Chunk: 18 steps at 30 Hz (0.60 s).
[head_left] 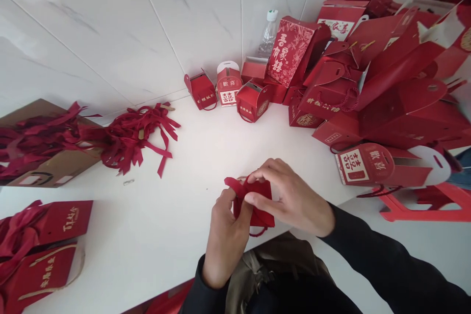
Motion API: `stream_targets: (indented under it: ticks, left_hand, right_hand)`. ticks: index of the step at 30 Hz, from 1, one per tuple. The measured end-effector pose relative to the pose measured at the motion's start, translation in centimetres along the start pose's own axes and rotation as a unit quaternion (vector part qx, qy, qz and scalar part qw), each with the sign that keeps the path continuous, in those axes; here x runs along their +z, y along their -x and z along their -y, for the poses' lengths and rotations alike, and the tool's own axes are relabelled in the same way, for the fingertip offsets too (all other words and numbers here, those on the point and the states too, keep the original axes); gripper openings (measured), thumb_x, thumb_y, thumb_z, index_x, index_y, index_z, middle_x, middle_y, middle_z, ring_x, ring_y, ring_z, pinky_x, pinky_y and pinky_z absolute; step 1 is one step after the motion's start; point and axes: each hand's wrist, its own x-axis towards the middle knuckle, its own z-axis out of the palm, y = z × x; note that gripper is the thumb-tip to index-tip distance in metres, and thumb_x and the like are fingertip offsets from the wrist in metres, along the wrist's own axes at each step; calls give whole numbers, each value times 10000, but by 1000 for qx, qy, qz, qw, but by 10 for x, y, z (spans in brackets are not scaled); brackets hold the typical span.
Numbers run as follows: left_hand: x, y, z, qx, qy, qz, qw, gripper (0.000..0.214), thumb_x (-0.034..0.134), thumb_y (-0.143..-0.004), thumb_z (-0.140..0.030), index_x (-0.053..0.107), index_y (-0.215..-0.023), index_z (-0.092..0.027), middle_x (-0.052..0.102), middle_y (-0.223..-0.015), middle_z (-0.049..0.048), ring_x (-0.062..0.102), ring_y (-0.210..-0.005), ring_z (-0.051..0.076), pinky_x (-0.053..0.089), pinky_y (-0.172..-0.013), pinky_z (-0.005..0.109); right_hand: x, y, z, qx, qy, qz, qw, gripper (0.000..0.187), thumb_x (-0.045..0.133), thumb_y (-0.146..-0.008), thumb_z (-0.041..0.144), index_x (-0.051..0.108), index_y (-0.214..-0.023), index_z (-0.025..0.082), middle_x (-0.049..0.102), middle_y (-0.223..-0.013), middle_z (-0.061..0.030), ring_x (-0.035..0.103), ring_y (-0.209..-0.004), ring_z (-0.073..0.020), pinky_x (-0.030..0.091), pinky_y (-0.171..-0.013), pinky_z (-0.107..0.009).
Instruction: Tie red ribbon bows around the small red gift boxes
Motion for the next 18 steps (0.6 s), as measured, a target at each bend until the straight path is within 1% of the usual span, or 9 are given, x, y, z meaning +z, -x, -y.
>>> stream_targets:
  ticks: [2,4,6,8,10,12,14,16,18]
  left_hand:
    - [-1,1,0,-5,3,8,1000,251,549,-950,-395,669,-1080,-217,687,-956,26,603,-848,170,505,-759,284]
    - [-1,2,2,-2,7,5,1000,205,580,-935,-362,676,-1042,-216,689,-931,16,614,-860,171,507,-766,278]
    - [-2,3,6,16,27,7,999,188,608,-922,-325,677,-1058,-215,697,-967,19,634,-899,179,517,-806,285]
    - [-1,5,13,31,67,2,997,215,619,-920,-311,677,-1104,-215,707,-1026,33,652,-923,184,526,-830,293]
    - [1,7,20,22,121,-14,992,236,621,-925,-342,687,-1103,-202,724,-1033,53,672,-915,192,539,-813,299]
    - [5,9,27,0,173,-49,984,261,627,-925,-392,703,-1057,-180,740,-993,68,690,-908,203,553,-798,305]
    - [11,10,32,-20,208,-96,973,276,649,-911,-424,711,-989,-168,746,-959,72,699,-903,205,560,-794,306]
    - [16,12,35,-33,249,-148,957,274,669,-898,-437,706,-922,-167,745,-937,63,698,-886,188,561,-801,298]
    - [22,12,37,-51,322,-188,926,274,687,-884,-442,692,-878,-169,743,-914,53,697,-864,169,566,-800,292]
  right_hand:
    - [6,2,3,8,-26,10,1000,32,632,-963,202,612,-943,217,622,-942,-33,569,-918,-223,462,-866,-407]
    - [9,6,5,23,-51,-6,998,114,559,-979,135,587,-909,220,621,-912,-22,579,-882,-203,470,-832,-371]
    - [12,11,6,41,-65,-16,997,98,546,-984,143,571,-934,223,624,-914,-21,587,-871,-199,480,-811,-356]
    - [15,18,7,53,-51,-15,997,47,594,-975,189,566,-986,225,634,-962,-34,593,-908,-218,487,-842,-379]
    - [20,26,8,56,-26,-9,998,54,617,-971,219,565,-976,229,647,-1036,-54,596,-972,-245,485,-890,-413]
    - [25,33,9,64,-15,-25,998,34,569,-996,229,558,-964,236,660,-1118,-67,604,-1040,-261,483,-928,-427]
    - [30,40,10,90,-20,-66,994,56,502,-1019,246,553,-994,243,677,-1132,-70,630,-1034,-255,505,-907,-400]
    - [33,49,10,133,-29,-109,985,89,472,-1022,287,548,-1031,242,696,-1024,-61,663,-902,-235,536,-812,-354]
    - [36,57,10,170,-31,-145,974,121,475,-1017,340,544,-1015,241,673,-856,-33,642,-734,-213,535,-691,-319]
